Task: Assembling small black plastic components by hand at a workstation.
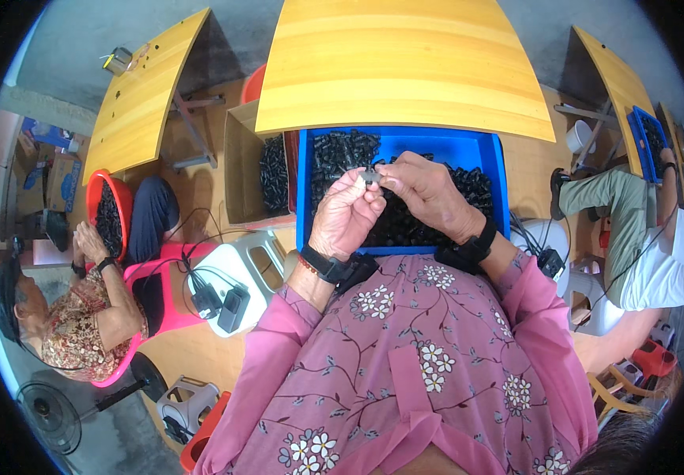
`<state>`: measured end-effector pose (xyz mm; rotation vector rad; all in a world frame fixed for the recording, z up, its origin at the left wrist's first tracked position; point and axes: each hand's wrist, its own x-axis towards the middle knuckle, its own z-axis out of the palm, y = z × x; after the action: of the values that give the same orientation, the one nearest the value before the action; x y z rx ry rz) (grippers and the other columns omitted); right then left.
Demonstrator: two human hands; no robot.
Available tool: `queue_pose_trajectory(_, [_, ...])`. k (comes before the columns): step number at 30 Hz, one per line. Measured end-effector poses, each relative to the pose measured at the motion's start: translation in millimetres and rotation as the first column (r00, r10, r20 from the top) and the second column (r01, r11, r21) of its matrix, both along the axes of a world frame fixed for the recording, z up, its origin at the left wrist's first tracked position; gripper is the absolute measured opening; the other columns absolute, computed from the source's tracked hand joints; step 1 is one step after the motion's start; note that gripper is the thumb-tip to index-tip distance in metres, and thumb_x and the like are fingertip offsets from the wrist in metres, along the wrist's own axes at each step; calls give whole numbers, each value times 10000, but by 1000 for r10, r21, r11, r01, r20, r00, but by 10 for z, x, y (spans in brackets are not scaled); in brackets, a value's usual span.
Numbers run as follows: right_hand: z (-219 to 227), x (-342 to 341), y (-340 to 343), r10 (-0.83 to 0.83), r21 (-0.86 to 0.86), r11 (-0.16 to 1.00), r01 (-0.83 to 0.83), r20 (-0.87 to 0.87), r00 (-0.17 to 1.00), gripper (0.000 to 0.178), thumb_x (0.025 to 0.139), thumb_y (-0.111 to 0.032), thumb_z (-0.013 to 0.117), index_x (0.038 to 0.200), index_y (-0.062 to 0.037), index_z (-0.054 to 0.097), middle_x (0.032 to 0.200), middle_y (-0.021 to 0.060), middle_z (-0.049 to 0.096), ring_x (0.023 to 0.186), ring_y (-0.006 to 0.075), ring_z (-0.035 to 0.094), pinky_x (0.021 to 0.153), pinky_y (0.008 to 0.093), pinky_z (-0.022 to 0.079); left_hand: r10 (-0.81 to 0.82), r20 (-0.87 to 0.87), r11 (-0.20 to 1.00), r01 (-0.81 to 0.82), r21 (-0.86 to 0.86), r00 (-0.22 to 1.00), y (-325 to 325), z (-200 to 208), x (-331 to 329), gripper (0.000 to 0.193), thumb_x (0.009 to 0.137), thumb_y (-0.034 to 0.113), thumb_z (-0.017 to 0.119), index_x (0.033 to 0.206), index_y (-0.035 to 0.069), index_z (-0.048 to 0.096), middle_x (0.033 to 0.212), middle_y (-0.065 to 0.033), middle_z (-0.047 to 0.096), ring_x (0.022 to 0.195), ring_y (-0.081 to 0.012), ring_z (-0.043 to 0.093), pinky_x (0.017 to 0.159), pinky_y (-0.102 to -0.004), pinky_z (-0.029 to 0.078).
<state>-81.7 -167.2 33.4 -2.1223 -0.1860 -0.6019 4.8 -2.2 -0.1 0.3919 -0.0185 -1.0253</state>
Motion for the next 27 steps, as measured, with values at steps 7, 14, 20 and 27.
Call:
queue_pose_trajectory(7, [34,3,40,24,-19,1000,-25,-27,999,173,924,-79,626,1069,10,654,859,149,592,745,319,626,646,370,508,45,-25,997,-43,61,999,-4,8,5,80,958,56,572,1032,25,572,986,-76,625,827,-137,576,737,-285,479])
queue_pose_trajectory(14, [-22,29,-35,7,-11,1000,-7,-36,999,172,926,-72,621,1069,18,650,843,151,590,744,322,627,644,367,509,-9,46,1000,9,1,999,3,-17,-2,70,965,65,568,1025,29,573,951,-62,621,826,-130,578,735,-286,481])
queue_pose_trajectory(20, [6,-3,21,45,8,999,-45,5,999,179,924,-60,619,1086,14,642,828,147,578,733,322,616,644,372,507,32,17,997,-33,73,999,-5,12,-7,75,969,66,563,1034,31,569,957,-60,625,830,-129,580,739,-291,483])
queue_pose_trajectory(27, [-5,10,22,25,-29,999,-25,-15,1000,178,926,-74,616,1084,3,640,838,148,571,734,332,612,649,388,508,47,30,996,-49,76,998,1,26,-20,74,976,77,556,1033,32,569,941,-58,618,815,-131,568,731,-292,473])
